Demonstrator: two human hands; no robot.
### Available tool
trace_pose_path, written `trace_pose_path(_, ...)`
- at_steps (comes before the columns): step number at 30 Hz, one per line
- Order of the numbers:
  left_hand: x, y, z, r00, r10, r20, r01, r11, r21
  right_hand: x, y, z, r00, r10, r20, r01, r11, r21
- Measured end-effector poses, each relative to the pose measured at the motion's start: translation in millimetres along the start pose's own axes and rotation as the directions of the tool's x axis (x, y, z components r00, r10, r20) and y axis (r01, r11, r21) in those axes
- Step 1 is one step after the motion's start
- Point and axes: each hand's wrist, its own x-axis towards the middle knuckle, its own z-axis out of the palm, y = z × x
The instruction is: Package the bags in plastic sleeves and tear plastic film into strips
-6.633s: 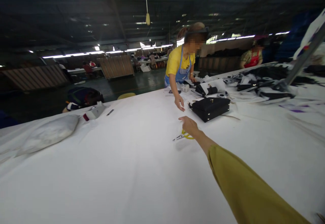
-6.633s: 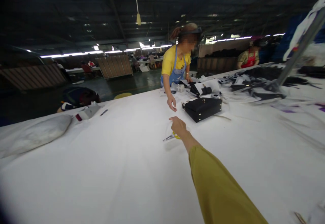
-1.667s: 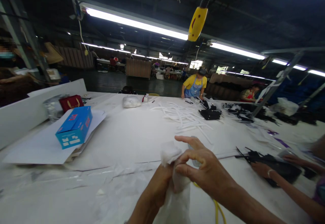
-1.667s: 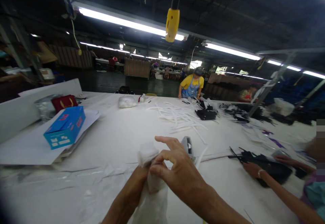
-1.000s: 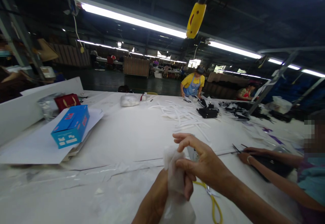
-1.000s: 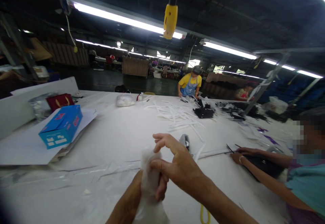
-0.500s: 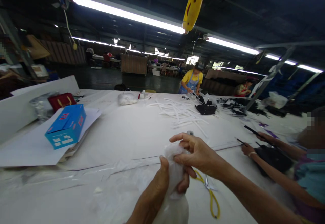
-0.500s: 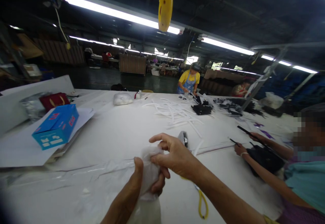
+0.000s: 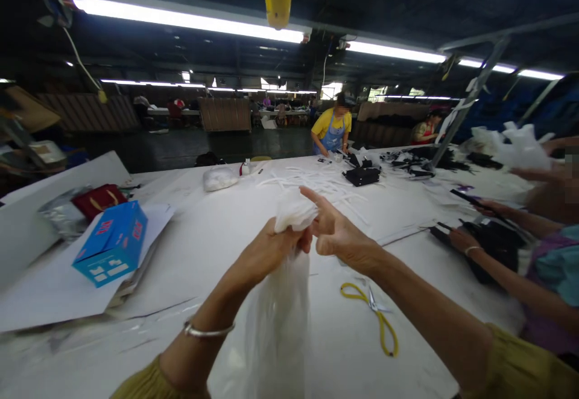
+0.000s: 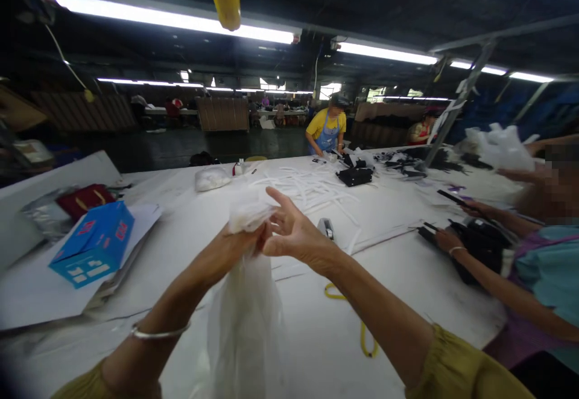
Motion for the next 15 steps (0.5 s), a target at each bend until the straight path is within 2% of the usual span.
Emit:
trace_pose_path(3,16,28,-4.5,0.997,0.070,-0.022,-0.067,0.990,0.128,11,5,12,0.996,-0.085,0.012,0.084,0.992,0.097)
trace_pose_path(5,25,43,-0.4,0.995,0.091,-0.036,-0.087,0.990,0.115,18,6,20,0.990,-0.137,-0.006,0.136,0.972,0.192)
trace_pose_path(9,41,63,15.3,0.977,0.179,-0.118,-0.181,0.983,-0.009,28,3,29,0.993,-0.069,0.094,0.037,0.953,0.300)
trace_pose_path(12,51,86,16.7,0.963,0.220,-0.155,-0.229,0.972,-0.046,31,2,29,0.995,0.011,0.099,-0.032,0.977,0.211)
trace_pose_path(15,51,125,0.1,0.918,0.281,-0.281,-0.327,0.936,-0.132,27,11,20,0.986,0.118,0.116,-0.122,0.992,0.025)
